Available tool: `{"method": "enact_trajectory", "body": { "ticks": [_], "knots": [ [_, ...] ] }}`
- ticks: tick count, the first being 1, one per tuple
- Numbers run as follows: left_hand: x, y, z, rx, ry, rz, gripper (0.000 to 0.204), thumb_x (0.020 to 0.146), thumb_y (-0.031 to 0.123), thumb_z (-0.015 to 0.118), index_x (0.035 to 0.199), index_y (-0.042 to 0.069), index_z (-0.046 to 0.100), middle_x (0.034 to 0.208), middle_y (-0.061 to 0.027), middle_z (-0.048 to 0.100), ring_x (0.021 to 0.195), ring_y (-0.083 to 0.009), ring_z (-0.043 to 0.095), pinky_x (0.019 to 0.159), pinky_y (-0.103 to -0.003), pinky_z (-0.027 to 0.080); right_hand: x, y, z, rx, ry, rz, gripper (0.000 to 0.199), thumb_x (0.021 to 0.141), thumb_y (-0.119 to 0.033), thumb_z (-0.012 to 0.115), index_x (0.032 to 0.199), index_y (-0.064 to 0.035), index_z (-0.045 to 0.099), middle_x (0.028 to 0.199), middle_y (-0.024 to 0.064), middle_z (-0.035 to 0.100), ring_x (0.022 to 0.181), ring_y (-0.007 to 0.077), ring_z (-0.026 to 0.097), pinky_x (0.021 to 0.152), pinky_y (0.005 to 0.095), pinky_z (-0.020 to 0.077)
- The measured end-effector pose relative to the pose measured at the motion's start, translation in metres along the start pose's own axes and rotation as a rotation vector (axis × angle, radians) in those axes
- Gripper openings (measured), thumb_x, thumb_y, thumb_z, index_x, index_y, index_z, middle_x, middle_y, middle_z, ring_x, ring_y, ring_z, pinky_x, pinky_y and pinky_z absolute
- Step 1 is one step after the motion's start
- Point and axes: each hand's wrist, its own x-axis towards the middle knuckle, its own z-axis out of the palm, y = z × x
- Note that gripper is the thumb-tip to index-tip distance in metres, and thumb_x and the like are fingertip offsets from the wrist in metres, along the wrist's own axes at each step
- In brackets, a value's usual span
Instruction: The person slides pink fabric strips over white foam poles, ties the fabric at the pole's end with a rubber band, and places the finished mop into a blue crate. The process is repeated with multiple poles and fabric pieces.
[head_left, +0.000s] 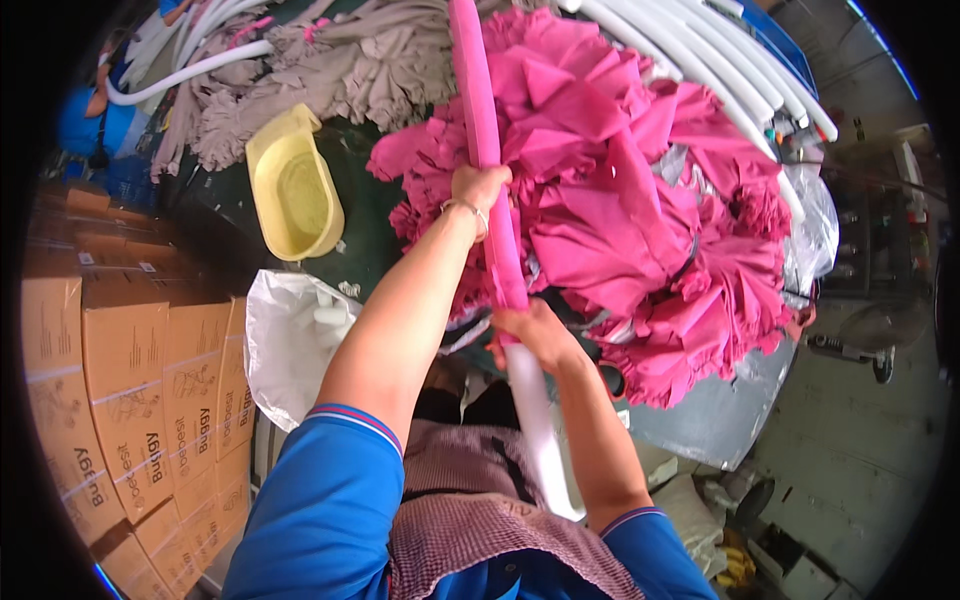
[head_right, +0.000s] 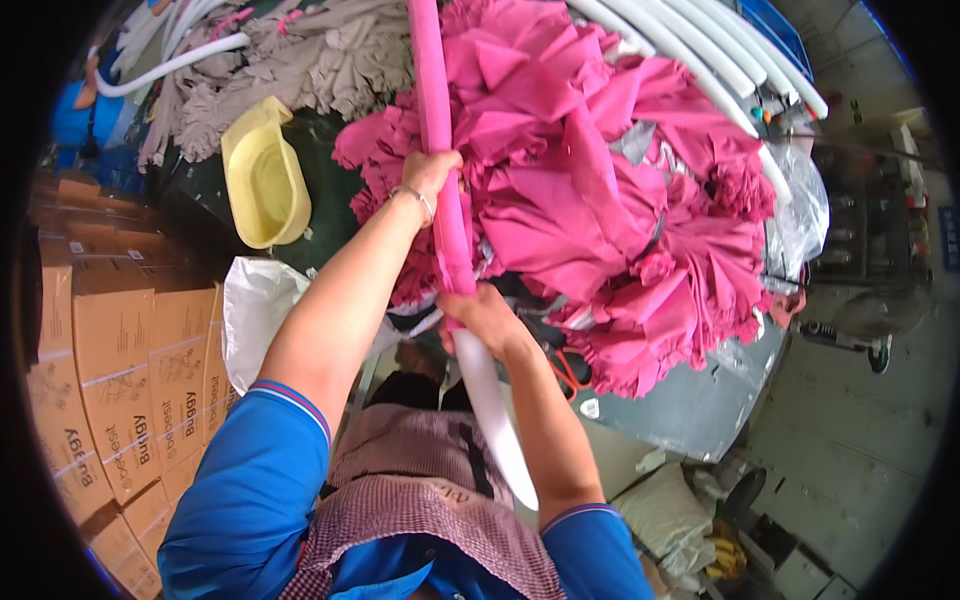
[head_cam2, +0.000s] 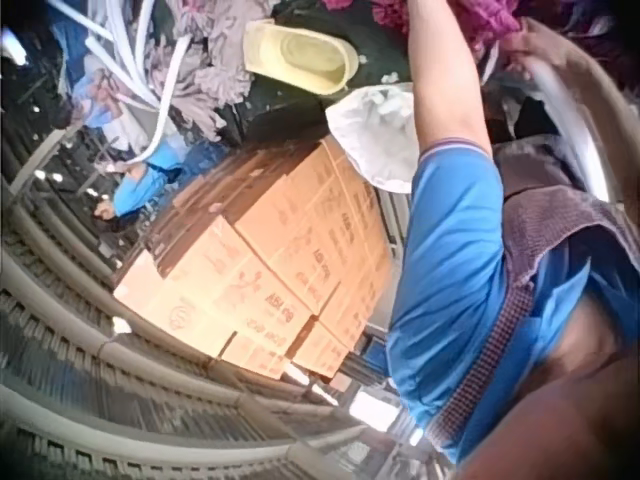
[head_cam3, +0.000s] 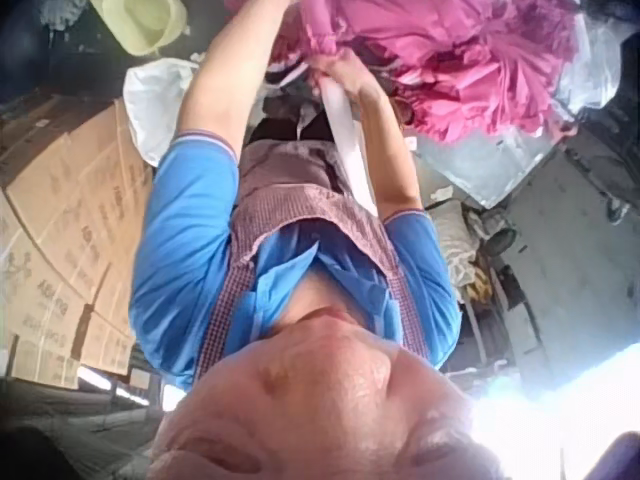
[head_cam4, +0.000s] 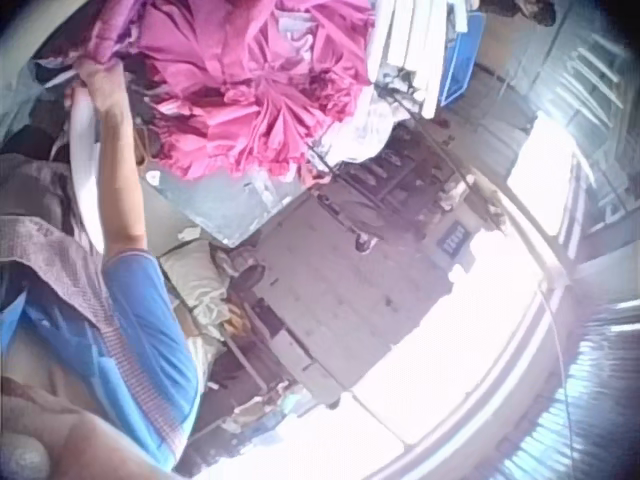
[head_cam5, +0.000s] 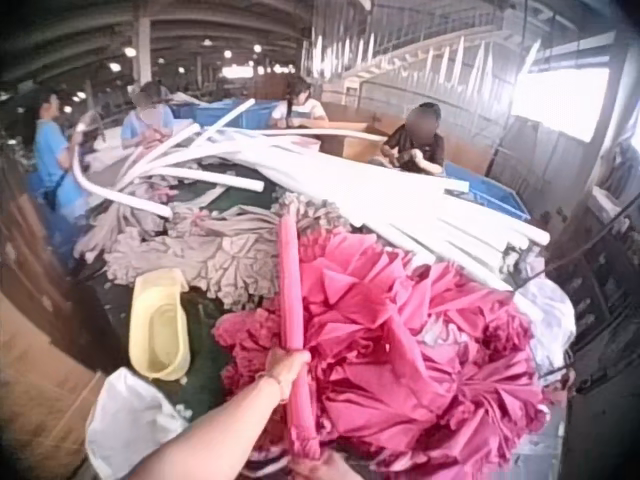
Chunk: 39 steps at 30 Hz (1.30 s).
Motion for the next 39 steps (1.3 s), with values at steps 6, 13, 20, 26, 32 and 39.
{"method": "enact_trajectory", "body": {
  "ticks": [6,13,20,26,32,39],
  "knots": [
    [-0.006,-0.001,-0.005,-0.072,-0.009,-0.046,0.016,0.070,0.007,0.068,0.078,-0.004,0.060,0.060,-0.0103,0.055,0.045,-0.0223,0.055,0.044,-0.035,0.048,-0.047,0.030,-0.001,0.167,-0.113,0.105,0.028,0.085,-0.023,0.070,0.093,0.0023,0.061,0.081,0.0125,0.067,0.067,0.0222,0.067,0.061,0.0355,0.0577],
    [0.006,-0.008,-0.001,-0.010,0.007,-0.035,0.018,0.070,0.007,0.070,0.080,-0.005,0.060,0.064,-0.0116,0.059,0.048,-0.0222,0.058,0.045,-0.035,0.050,-0.036,0.031,0.009,0.167,-0.024,0.183,0.023,0.087,-0.020,0.068,0.093,0.0006,0.060,0.072,0.0107,0.066,0.059,0.0201,0.065,0.058,0.0343,0.0556],
    [0.011,-0.012,-0.011,-0.069,-0.108,-0.050,0.021,0.073,0.009,0.071,0.085,-0.005,0.059,0.069,-0.0112,0.060,0.053,-0.0232,0.060,0.052,-0.035,0.055,-0.104,0.047,0.015,0.198,0.124,0.054,0.028,0.087,-0.024,0.070,0.096,0.0009,0.061,0.078,0.0083,0.066,0.062,0.0156,0.065,0.057,0.0298,0.0534],
    [-0.023,0.027,-0.044,0.652,0.214,0.912,0.045,0.076,0.017,0.077,0.107,-0.007,0.054,0.096,-0.0164,0.060,0.085,-0.0293,0.061,0.075,-0.039,0.050,-0.126,0.083,-0.020,-0.260,0.415,-0.164,0.042,0.083,-0.035,0.075,0.103,0.0002,0.062,0.079,0.0051,0.064,0.072,0.0094,0.060,0.066,0.0278,0.0493],
    [-0.230,0.024,-0.040,1.367,-1.241,1.433,0.066,0.060,0.034,0.083,0.117,0.011,0.058,0.108,-0.0100,0.059,0.104,-0.0261,0.057,0.108,-0.054,0.028,-0.148,0.082,-0.011,-0.219,0.104,-0.228,0.045,0.088,-0.042,0.069,0.107,-0.0011,0.066,0.084,0.0023,0.064,0.083,0.0084,0.056,0.075,0.0280,0.0482],
    [-0.257,-0.008,-0.038,1.791,-1.464,0.766,0.042,0.070,0.031,0.075,0.096,0.004,0.055,0.087,-0.0148,0.064,0.083,-0.0335,0.066,0.074,-0.045,0.051,-0.094,0.171,-0.077,-1.014,1.008,-0.330,0.021,0.080,-0.016,0.064,0.095,-0.0010,0.063,0.091,0.0148,0.064,0.086,0.0298,0.064,0.070,0.0400,0.0517]
  ]
}}
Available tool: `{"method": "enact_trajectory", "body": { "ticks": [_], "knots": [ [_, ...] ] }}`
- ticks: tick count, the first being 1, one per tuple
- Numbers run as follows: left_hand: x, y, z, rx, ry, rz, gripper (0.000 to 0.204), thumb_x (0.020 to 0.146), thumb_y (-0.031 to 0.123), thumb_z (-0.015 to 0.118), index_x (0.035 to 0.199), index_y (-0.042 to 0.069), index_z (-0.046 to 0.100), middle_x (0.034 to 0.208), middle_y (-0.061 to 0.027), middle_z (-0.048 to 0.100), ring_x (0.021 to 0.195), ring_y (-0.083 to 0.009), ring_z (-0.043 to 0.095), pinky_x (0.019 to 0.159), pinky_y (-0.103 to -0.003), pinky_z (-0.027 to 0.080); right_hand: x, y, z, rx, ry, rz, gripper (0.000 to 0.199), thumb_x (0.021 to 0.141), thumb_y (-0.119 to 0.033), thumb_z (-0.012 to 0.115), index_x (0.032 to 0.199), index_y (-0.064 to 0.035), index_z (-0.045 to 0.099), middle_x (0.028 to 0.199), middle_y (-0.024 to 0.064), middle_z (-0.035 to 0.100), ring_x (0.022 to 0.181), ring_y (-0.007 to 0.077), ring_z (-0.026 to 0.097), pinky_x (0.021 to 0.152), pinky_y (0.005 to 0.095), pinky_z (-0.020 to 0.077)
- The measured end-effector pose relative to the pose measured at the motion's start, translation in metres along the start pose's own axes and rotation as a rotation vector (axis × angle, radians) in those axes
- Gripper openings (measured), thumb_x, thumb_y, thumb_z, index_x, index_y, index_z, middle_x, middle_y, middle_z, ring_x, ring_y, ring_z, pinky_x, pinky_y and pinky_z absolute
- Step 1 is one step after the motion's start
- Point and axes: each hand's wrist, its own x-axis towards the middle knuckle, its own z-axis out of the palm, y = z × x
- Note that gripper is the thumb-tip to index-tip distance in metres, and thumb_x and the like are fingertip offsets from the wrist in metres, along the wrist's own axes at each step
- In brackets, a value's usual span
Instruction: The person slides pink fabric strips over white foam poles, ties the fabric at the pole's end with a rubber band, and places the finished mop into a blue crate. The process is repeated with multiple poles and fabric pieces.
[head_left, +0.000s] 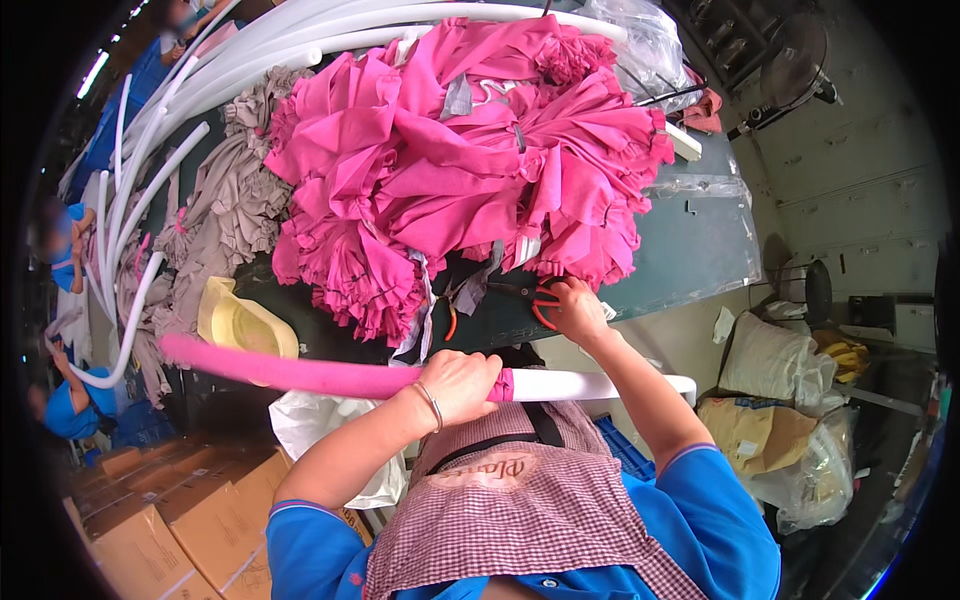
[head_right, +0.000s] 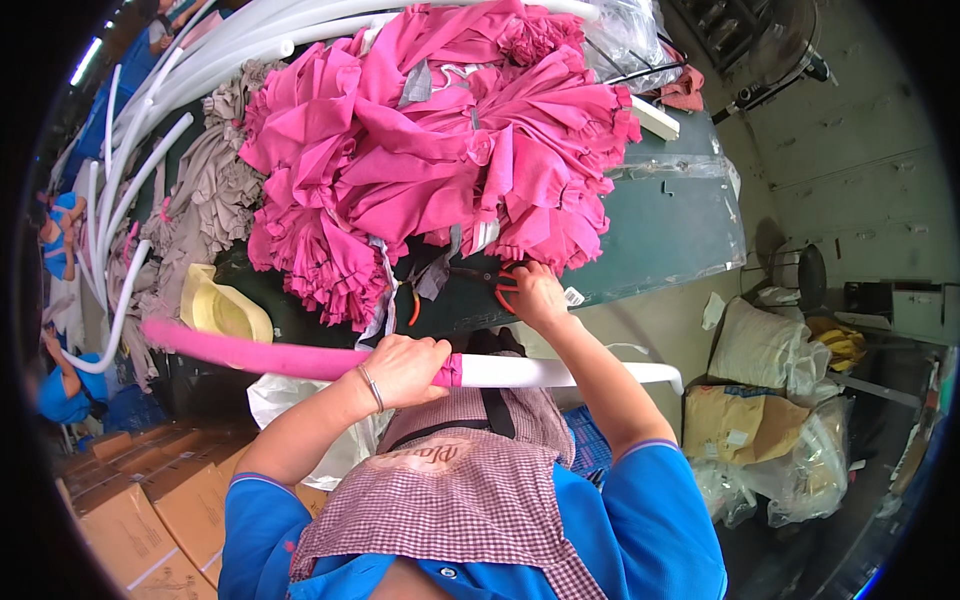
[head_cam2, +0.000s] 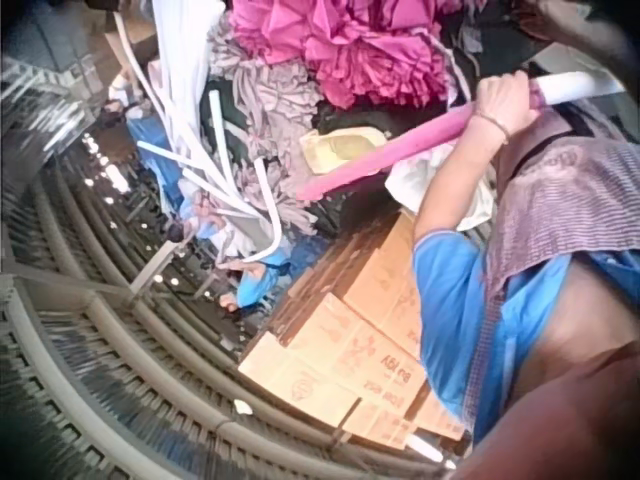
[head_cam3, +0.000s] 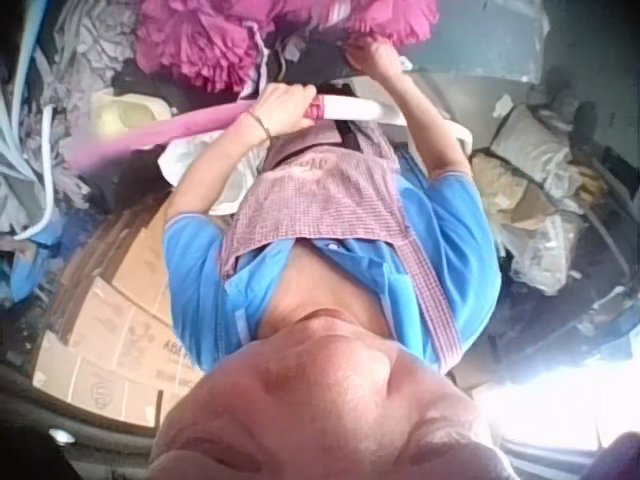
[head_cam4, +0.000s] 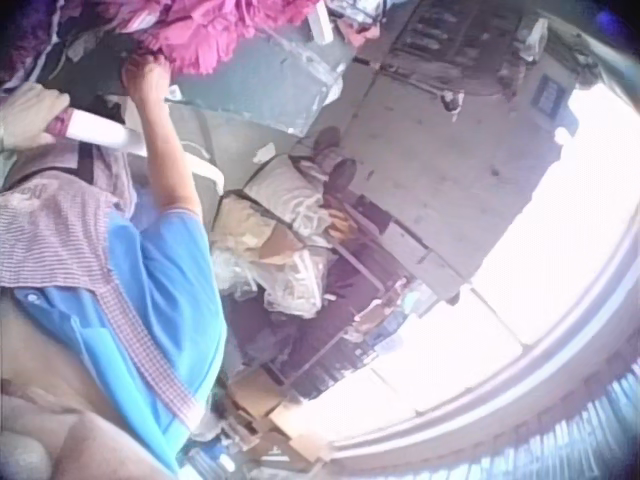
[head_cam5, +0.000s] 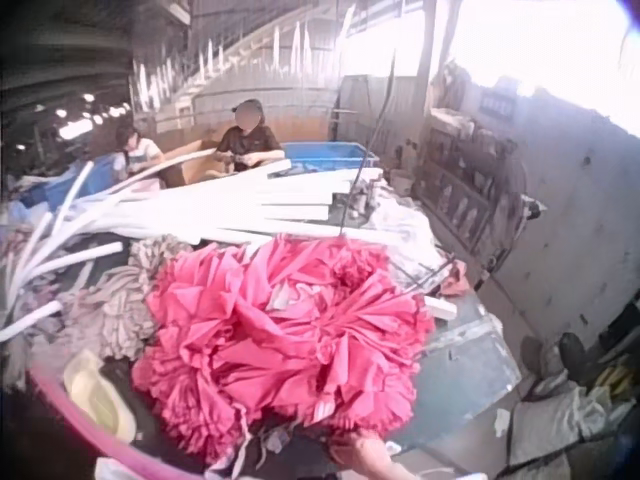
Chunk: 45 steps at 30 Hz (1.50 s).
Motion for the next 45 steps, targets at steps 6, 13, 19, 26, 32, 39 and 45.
{"method": "enact_trajectory", "body": {
  "ticks": [6,13,19,26,32,39,45],
  "knots": [
    [0.030,-0.025,0.033,-0.388,-0.223,-0.094,0.051,0.070,0.020,0.065,0.117,0.003,0.054,0.096,-0.0197,0.065,0.096,-0.0356,0.063,0.083,-0.043,0.050,0.020,-0.009,0.003,-0.190,-0.336,0.136,0.041,0.073,-0.022,0.067,0.106,0.0003,0.055,0.098,0.0185,0.062,0.084,0.0322,0.066,0.071,0.0415,0.0542],
    [0.069,-0.033,0.053,-1.276,-0.321,-0.251,0.038,0.082,0.016,0.071,0.111,-0.002,0.053,0.076,-0.0045,0.058,0.055,-0.0121,0.056,0.047,-0.027,0.047,-0.077,-0.032,-0.105,0.917,-0.155,0.375,0.030,0.079,-0.017,0.075,0.098,-0.0007,0.060,0.076,0.0011,0.057,0.068,0.0095,0.052,0.064,0.0275,0.0460],
    [0.102,-0.016,0.060,-1.437,-0.460,-0.274,0.029,0.088,0.024,0.068,0.100,0.001,0.056,0.076,-0.0070,0.061,0.057,-0.0151,0.062,0.049,-0.026,0.053,-0.202,-0.043,-0.104,0.874,-0.377,0.588,0.066,0.083,-0.058,0.066,0.112,0.0003,0.060,0.079,0.0089,0.059,0.074,0.0157,0.054,0.068,0.0331,0.0466],
    [0.103,0.004,0.054,-1.490,-0.528,-0.234,0.030,0.091,0.022,0.063,0.107,-0.001,0.054,0.083,-0.0089,0.063,0.061,-0.0148,0.064,0.052,-0.027,0.055,-0.211,-0.061,-0.069,0.969,-0.471,0.605,0.071,0.088,-0.070,0.048,0.097,-0.0004,0.055,0.074,0.0052,0.056,0.071,0.0136,0.050,0.062,0.0310,0.0415],
    [0.091,0.013,0.050,-1.502,-0.471,-0.180,0.027,0.091,0.021,0.063,0.106,0.000,0.054,0.082,-0.0076,0.062,0.060,-0.0138,0.063,0.052,-0.027,0.053,-0.190,-0.061,-0.072,0.978,-0.417,0.540,0.081,0.085,-0.074,0.047,0.106,0.0037,0.056,0.088,0.0139,0.060,0.086,0.0210,0.057,0.076,0.0364,0.0467],
    [0.075,0.013,0.041,-1.503,-0.310,-0.144,0.028,0.088,0.022,0.066,0.103,0.000,0.059,0.080,-0.0058,0.059,0.058,-0.0120,0.059,0.052,-0.025,0.050,-0.160,-0.068,-0.098,0.782,-0.554,0.473,0.081,0.085,-0.072,0.049,0.114,0.0032,0.054,0.099,0.0171,0.061,0.095,0.0241,0.058,0.082,0.0390,0.0464],
    [0.067,0.017,0.036,-1.269,-0.112,-0.174,0.027,0.087,0.016,0.067,0.104,-0.003,0.058,0.080,-0.0066,0.060,0.058,-0.0137,0.060,0.052,-0.027,0.050,-0.137,-0.078,-0.107,0.688,-0.502,0.492,0.065,0.088,-0.061,0.056,0.098,0.0027,0.059,0.085,0.0179,0.063,0.081,0.0252,0.061,0.074,0.0396,0.0480]
  ]
}}
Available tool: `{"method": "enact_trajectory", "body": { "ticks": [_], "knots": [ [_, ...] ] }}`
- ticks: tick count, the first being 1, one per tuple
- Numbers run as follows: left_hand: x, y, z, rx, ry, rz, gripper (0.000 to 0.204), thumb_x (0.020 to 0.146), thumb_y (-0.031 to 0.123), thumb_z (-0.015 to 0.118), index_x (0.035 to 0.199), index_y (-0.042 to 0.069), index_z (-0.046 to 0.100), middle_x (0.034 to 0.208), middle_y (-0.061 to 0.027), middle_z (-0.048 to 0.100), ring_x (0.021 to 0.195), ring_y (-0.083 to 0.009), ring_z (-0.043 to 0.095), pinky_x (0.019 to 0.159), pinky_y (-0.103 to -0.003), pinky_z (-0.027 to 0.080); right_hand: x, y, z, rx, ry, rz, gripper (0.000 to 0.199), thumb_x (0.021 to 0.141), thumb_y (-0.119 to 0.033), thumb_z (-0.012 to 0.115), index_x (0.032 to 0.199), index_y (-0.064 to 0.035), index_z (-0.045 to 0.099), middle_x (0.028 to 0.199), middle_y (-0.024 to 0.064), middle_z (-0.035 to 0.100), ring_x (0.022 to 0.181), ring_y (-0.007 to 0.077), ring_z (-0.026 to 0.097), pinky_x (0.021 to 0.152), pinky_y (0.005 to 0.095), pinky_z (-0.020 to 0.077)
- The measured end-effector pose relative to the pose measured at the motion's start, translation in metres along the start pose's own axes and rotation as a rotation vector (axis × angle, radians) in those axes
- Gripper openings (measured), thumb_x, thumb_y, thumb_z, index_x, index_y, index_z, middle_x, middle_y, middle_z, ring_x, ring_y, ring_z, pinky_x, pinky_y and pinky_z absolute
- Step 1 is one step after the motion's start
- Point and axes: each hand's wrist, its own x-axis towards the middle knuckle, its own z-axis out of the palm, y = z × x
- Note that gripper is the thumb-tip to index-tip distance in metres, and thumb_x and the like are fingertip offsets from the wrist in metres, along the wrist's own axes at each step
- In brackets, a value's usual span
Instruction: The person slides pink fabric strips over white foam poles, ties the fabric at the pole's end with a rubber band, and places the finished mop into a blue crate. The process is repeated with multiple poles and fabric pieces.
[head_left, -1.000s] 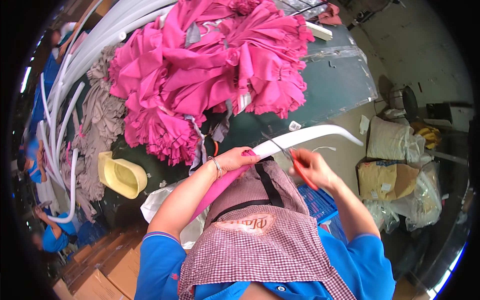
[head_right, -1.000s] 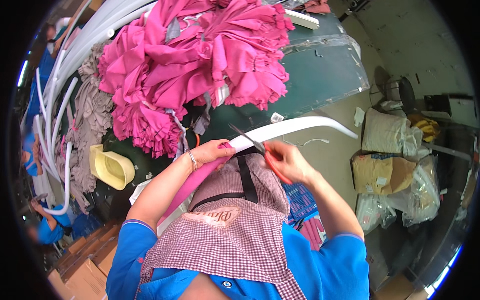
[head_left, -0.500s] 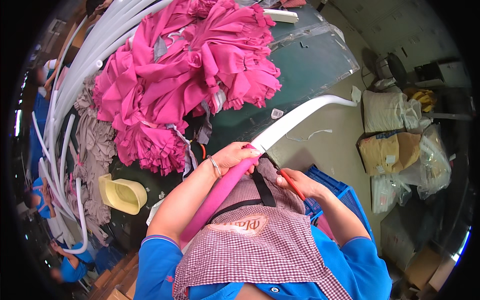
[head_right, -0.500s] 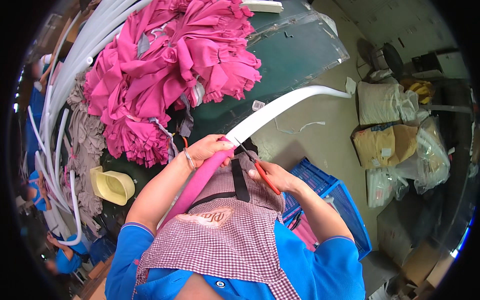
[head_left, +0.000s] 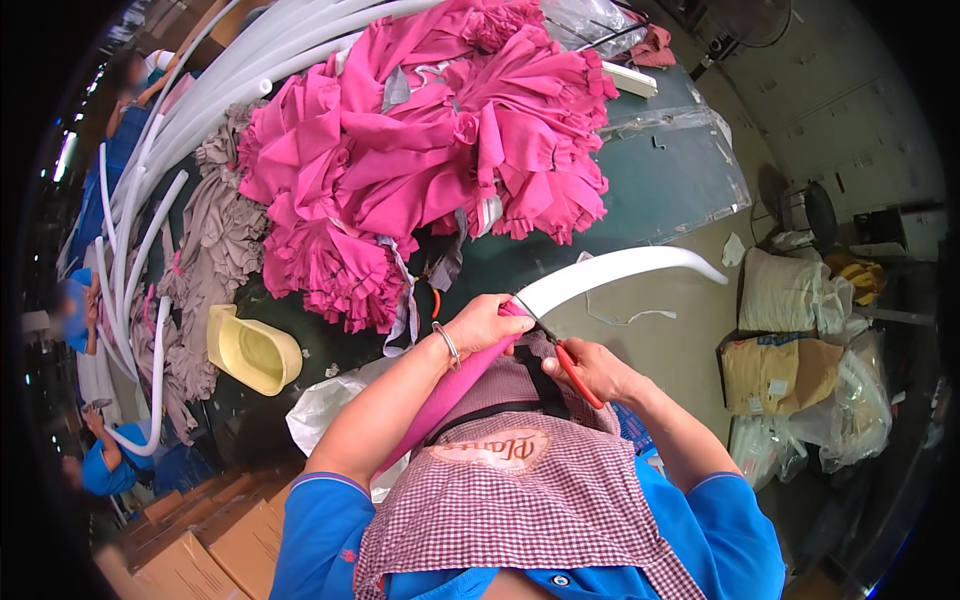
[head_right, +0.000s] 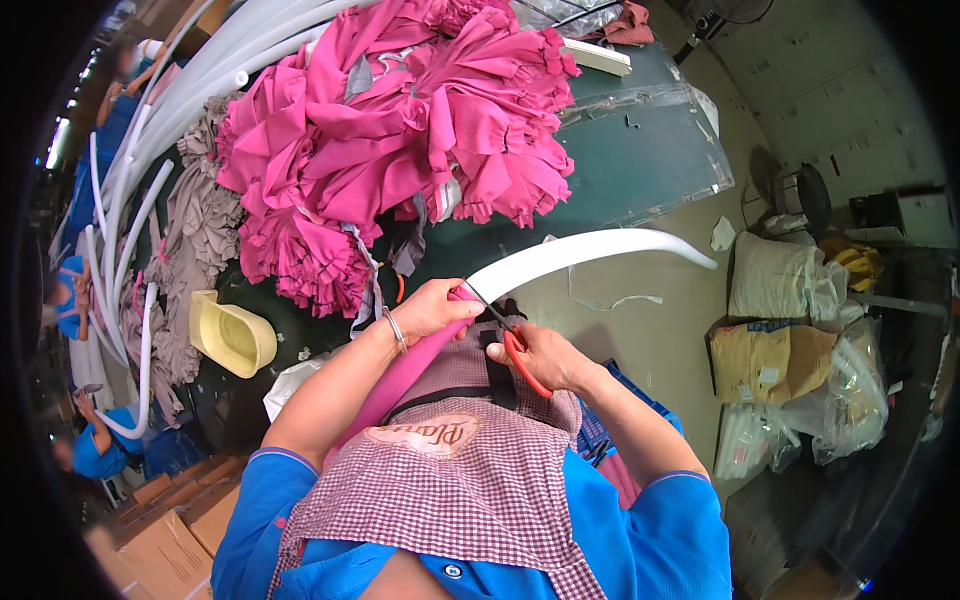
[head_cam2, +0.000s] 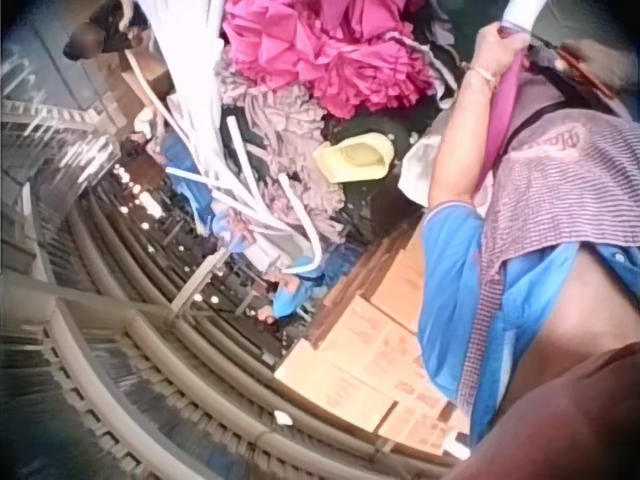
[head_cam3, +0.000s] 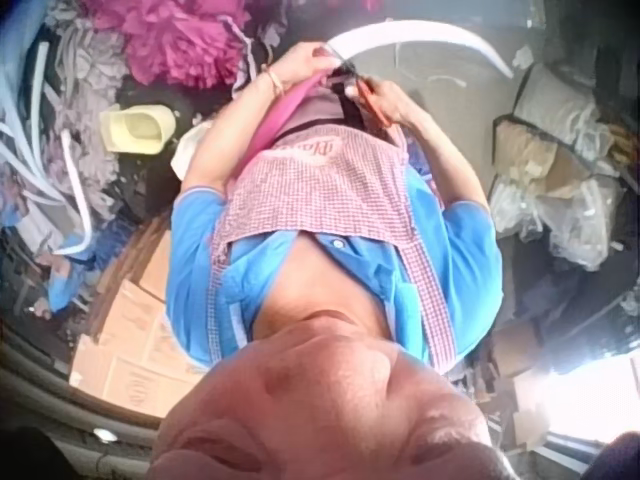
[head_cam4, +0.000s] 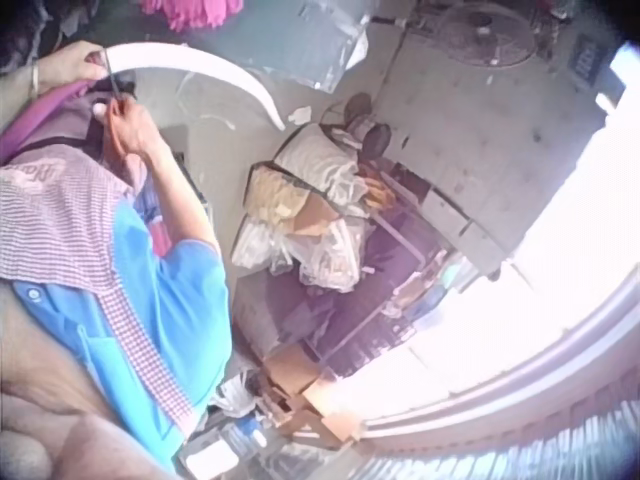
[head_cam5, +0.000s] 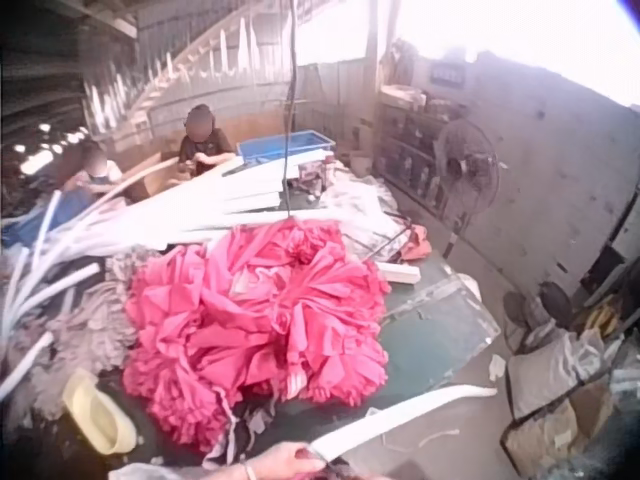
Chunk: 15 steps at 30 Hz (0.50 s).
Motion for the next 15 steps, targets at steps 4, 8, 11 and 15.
{"method": "enact_trajectory", "body": {
  "ticks": [4,8,11,15],
  "knots": [
    [0.000,0.000,-0.012,-0.173,-0.075,-0.064,0.035,0.090,0.024,0.066,0.110,-0.003,0.056,0.086,-0.0073,0.063,0.065,-0.0156,0.063,0.056,-0.029,0.054,0.004,0.002,0.003,-0.052,0.071,-0.005,0.059,0.085,-0.058,0.060,0.088,0.0003,0.064,0.079,0.0205,0.065,0.078,0.0336,0.064,0.072,0.0425,0.0498],
    [0.032,-0.011,-0.025,-0.264,-0.211,-0.141,0.036,0.093,0.027,0.061,0.118,0.002,0.054,0.090,-0.0096,0.067,0.066,-0.0181,0.066,0.052,-0.031,0.056,0.001,-0.007,0.001,-0.305,0.023,-0.095,0.057,0.084,-0.062,0.059,0.080,-0.0049,0.065,0.074,0.0201,0.065,0.076,0.0382,0.065,0.070,0.0454,0.0514],
    [0.016,-0.002,-0.025,-0.193,-0.272,-0.291,0.035,0.092,0.025,0.062,0.116,0.000,0.055,0.084,-0.0099,0.067,0.045,-0.0177,0.060,0.042,-0.029,0.052,0.002,-0.001,-0.013,-0.465,-0.001,-0.240,0.055,0.080,-0.062,0.063,0.077,-0.0072,0.065,0.069,0.0172,0.065,0.070,0.0354,0.066,0.065,0.0446,0.0519],
    [0.002,-0.032,-0.052,0.060,-0.171,-0.303,0.034,0.091,0.023,0.063,0.113,-0.002,0.057,0.083,-0.0115,0.066,0.050,-0.0170,0.062,0.041,-0.028,0.051,0.014,-0.008,-0.047,-0.681,0.101,-0.540,0.045,0.075,-0.053,0.070,0.080,-0.0083,0.065,0.069,0.0134,0.065,0.067,0.0323,0.066,0.059,0.0416,0.0525]
  ]
}}
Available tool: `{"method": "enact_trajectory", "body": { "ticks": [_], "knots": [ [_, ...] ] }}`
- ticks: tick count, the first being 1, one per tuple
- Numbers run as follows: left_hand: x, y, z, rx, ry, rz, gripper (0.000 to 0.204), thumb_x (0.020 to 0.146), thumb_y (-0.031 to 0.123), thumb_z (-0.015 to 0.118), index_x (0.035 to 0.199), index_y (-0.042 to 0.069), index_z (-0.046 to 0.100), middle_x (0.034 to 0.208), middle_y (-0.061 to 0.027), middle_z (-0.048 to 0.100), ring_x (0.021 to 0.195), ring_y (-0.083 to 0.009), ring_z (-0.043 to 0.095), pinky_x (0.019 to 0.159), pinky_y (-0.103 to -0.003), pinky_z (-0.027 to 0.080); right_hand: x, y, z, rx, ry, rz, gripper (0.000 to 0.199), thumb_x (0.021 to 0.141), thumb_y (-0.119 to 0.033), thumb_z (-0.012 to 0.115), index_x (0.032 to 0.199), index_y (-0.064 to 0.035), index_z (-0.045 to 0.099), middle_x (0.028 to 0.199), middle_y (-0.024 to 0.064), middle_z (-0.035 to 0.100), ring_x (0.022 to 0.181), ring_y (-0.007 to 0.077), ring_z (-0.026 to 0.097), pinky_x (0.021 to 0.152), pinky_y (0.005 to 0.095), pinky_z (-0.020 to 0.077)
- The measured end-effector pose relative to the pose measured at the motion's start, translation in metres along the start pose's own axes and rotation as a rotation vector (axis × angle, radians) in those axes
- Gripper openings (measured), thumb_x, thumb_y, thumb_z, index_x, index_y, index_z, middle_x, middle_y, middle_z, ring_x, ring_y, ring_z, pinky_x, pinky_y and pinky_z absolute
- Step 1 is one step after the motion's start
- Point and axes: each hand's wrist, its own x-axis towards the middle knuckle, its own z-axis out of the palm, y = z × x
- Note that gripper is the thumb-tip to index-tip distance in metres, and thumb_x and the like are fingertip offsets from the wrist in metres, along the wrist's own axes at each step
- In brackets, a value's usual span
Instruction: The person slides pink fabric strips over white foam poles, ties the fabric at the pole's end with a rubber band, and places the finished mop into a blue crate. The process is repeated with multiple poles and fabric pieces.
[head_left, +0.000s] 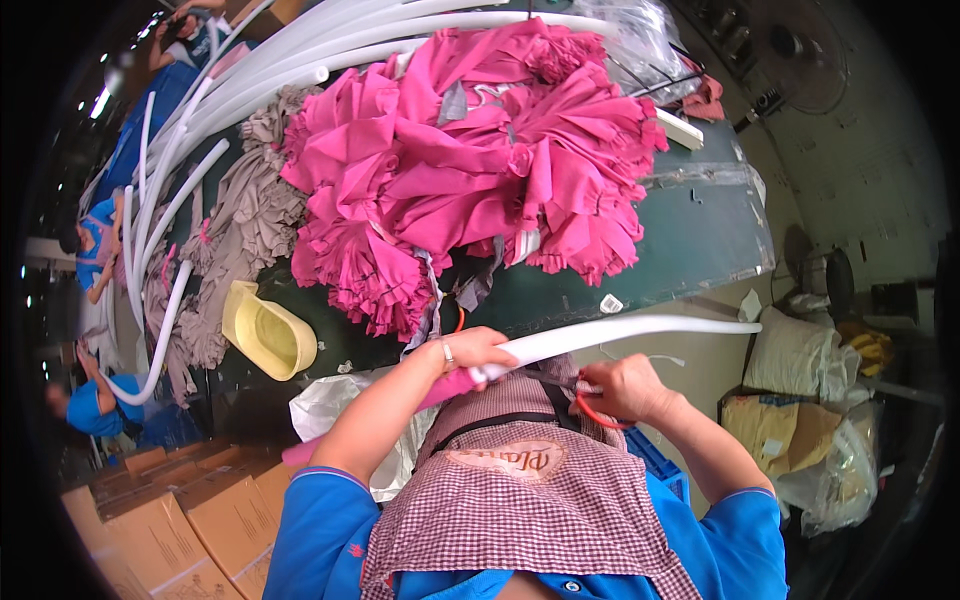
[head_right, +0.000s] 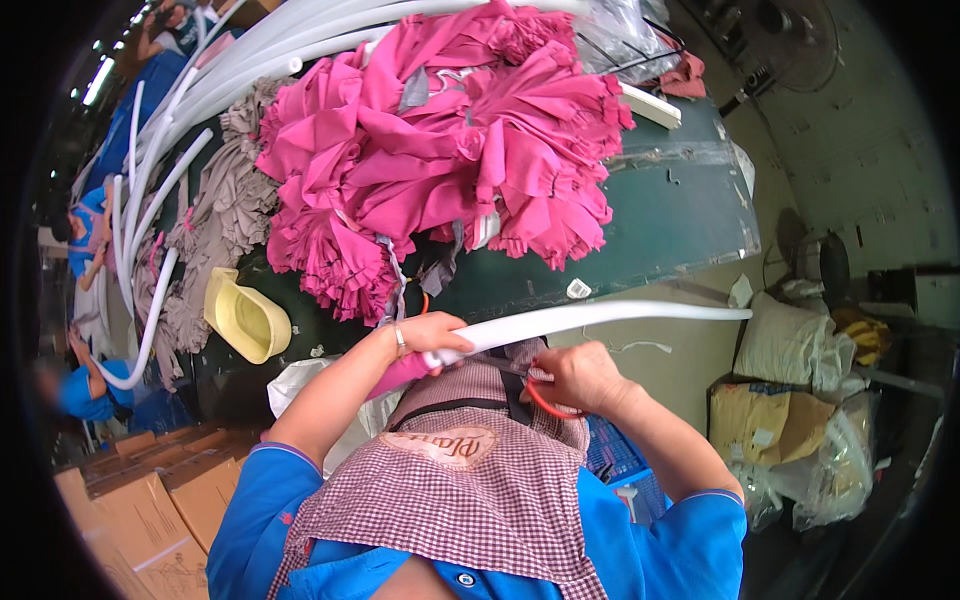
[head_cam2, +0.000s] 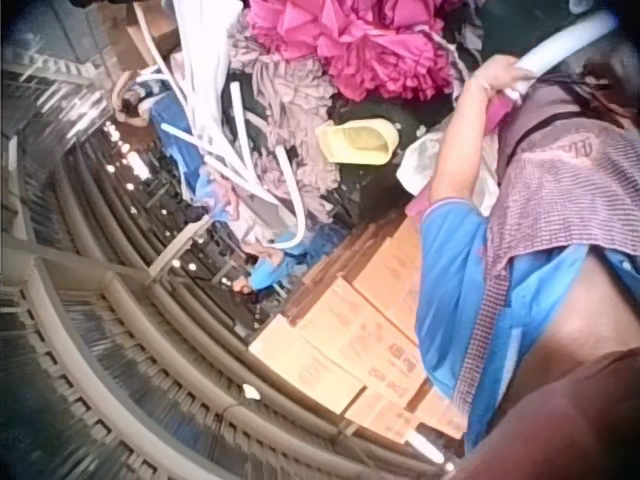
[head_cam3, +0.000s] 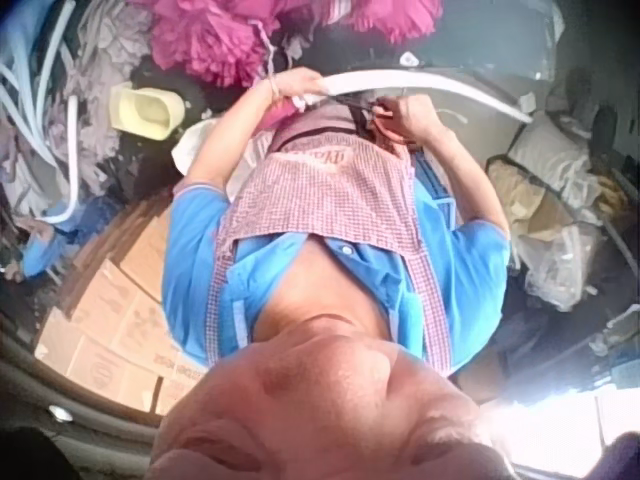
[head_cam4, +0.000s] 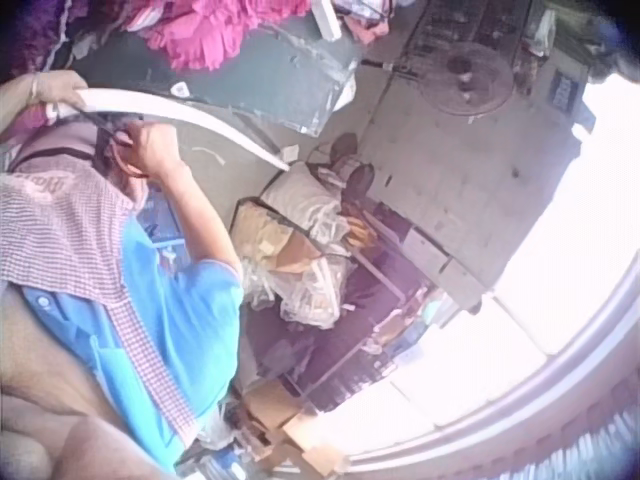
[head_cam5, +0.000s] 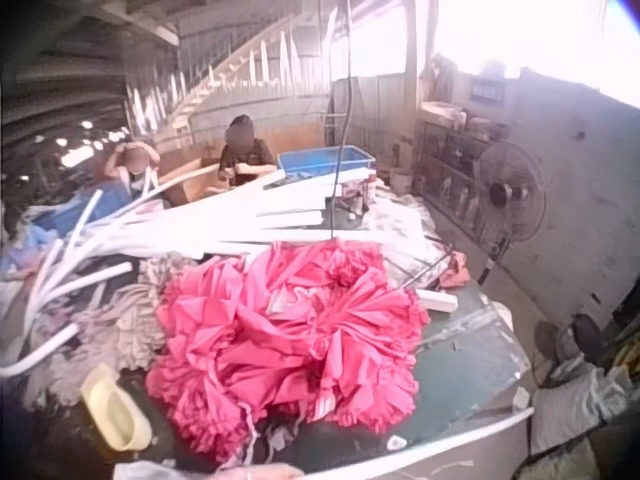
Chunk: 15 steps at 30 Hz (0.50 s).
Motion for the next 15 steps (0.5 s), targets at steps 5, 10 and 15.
{"method": "enact_trajectory", "body": {
  "ticks": [5,10,15],
  "knots": [
    [-0.027,-0.038,-0.008,0.050,0.014,-0.014,0.038,0.089,0.028,0.068,0.109,-0.003,0.058,0.083,-0.0084,0.065,0.059,-0.0161,0.064,0.045,-0.031,0.055,0.093,0.036,0.027,-0.178,0.222,-0.012,0.042,0.071,-0.035,0.073,0.097,-0.0042,0.063,0.086,0.0142,0.066,0.078,0.0305,0.066,0.069,0.0416,0.0517],
    [-0.060,-0.031,-0.007,-0.057,0.080,0.046,0.044,0.092,0.040,0.063,0.110,-0.001,0.058,0.077,-0.0089,0.065,0.051,-0.0166,0.062,0.045,-0.028,0.052,0.137,-0.011,0.010,0.064,0.270,-0.288,0.074,0.059,-0.025,0.083,0.123,-0.0029,0.055,0.117,0.0169,0.057,0.107,0.0338,0.056,0.094,0.0429,0.0449],
    [-0.097,-0.009,-0.001,-0.249,0.069,0.262,0.062,0.094,0.060,0.046,0.110,0.001,0.059,0.071,-0.0090,0.064,0.046,-0.0145,0.059,0.040,-0.025,0.047,0.139,-0.043,0.022,0.104,-0.299,-0.341,0.072,0.072,-0.040,0.079,0.128,-0.0048,0.049,0.095,0.0185,0.067,0.083,0.0312,0.068,0.074,0.0412,0.0537]
  ]
}}
